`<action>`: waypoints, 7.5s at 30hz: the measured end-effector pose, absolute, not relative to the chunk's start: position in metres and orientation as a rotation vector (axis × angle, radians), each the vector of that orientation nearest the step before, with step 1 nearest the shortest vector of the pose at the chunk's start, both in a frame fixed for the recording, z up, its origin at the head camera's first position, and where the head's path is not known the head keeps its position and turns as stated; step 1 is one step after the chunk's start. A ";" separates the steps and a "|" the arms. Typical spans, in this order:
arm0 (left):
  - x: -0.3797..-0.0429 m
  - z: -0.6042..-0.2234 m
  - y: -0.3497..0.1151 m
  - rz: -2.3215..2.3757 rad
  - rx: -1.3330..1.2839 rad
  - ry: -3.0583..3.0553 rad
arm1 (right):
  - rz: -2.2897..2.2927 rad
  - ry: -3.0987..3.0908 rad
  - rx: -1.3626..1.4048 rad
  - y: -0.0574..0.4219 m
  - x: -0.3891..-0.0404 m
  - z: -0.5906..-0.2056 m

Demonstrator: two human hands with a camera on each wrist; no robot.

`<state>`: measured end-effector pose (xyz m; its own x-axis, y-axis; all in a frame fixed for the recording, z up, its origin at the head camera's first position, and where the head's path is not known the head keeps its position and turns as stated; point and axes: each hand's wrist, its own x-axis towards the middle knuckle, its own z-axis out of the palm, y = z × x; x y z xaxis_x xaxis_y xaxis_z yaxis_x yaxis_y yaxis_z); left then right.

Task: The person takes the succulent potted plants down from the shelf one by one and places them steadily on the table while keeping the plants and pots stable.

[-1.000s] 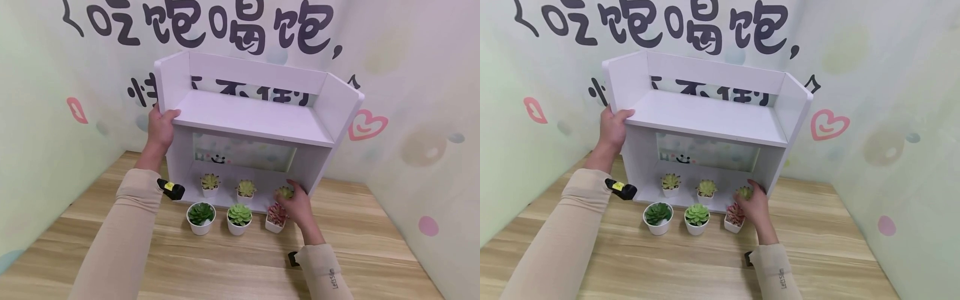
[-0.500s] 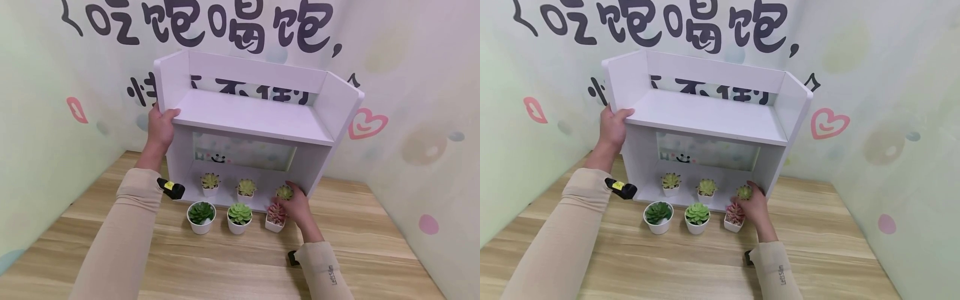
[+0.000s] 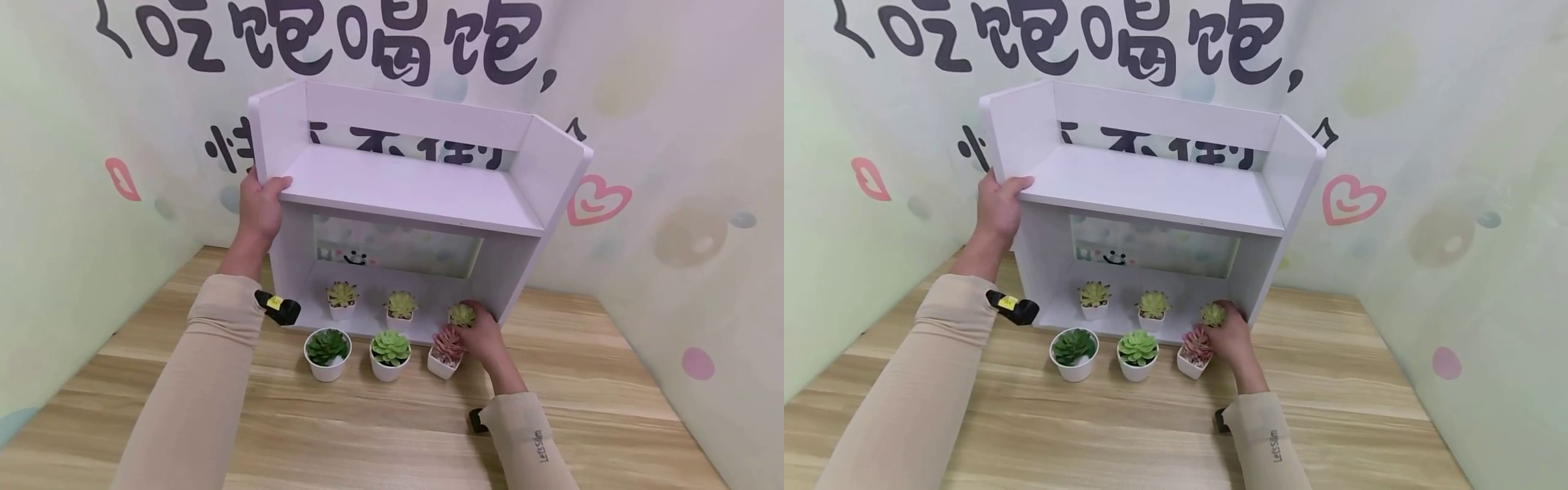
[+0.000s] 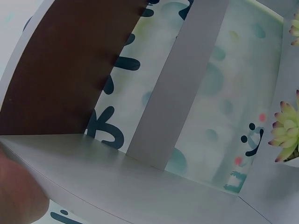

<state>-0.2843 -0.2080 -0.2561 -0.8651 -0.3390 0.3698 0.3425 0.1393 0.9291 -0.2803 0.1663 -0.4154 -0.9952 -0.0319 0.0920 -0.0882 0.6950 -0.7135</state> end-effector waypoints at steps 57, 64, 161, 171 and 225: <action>-0.287 -0.253 -0.208 -1.879 -0.022 -1.872 | 1.112 -2.645 0.201 0.160 -0.249 -0.370; -0.286 -0.254 -0.208 -1.848 -0.049 -1.874 | 1.133 -2.657 0.283 0.155 -0.229 -0.366; -0.301 -0.262 -0.200 -1.627 0.084 -1.740 | 0.645 -3.107 0.611 0.126 -0.184 -0.384; -0.303 -0.265 -0.194 -1.599 0.079 -1.742 | 0.736 -2.976 0.689 0.142 -0.182 -0.363; -0.301 -0.229 -0.193 -1.525 0.365 -1.874 | 0.579 -3.212 0.859 0.098 -0.308 -0.375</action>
<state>-0.3015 -0.1930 -0.2293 -0.7269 -0.6034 0.3279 0.1983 0.2726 0.9415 -0.3083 0.0976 -0.3755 -0.8453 -0.5173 -0.1334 -0.4382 0.8142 -0.3809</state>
